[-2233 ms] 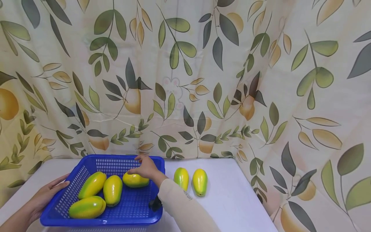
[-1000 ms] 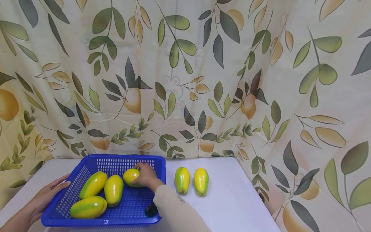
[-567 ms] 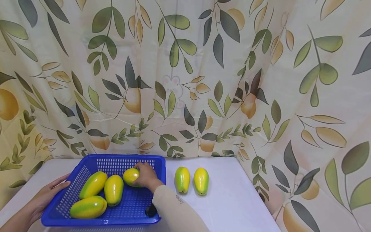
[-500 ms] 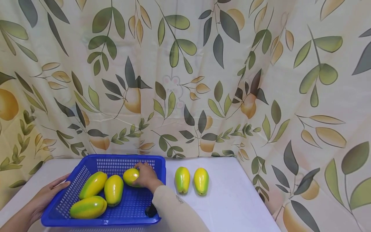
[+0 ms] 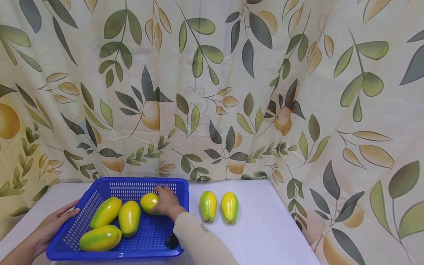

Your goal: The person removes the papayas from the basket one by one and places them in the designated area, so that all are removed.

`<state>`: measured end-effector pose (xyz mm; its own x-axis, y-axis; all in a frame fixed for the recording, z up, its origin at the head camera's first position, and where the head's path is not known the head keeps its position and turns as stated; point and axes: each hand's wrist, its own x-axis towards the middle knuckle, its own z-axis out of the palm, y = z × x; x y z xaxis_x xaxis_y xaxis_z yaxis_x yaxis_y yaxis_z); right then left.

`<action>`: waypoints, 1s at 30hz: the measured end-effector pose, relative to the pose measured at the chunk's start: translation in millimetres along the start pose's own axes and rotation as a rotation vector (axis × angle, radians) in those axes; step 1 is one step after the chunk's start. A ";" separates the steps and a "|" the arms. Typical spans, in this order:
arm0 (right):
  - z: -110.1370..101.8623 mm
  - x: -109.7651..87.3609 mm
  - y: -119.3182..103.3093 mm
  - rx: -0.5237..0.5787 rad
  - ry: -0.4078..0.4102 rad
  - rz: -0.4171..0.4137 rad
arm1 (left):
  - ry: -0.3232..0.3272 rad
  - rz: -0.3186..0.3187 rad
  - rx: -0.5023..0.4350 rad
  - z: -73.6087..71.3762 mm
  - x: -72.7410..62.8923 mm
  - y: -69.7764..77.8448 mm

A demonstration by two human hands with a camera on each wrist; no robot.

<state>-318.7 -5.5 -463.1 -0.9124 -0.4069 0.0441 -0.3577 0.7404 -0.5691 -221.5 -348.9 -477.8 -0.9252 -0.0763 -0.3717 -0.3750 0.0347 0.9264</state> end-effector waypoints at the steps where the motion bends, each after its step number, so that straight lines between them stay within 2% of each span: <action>1: 0.2 0.4 -0.1 0.000 -0.001 -0.001 | 0.001 0.000 0.002 -0.1 -0.3 0.1; 19: 1.0 1.0 -0.5 -0.005 -0.016 0.022 | -0.013 0.012 0.016 -0.1 -0.7 -0.6; 30: -9.1 -1.2 -7.7 0.061 -0.016 -0.001 | -0.013 0.010 0.013 0.2 -1.0 -0.2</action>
<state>-316.7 -5.8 -451.3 -0.9086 -0.4164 0.0319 -0.3453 0.7061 -0.6182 -220.5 -348.7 -477.6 -0.9294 -0.0631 -0.3637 -0.3668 0.0485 0.9290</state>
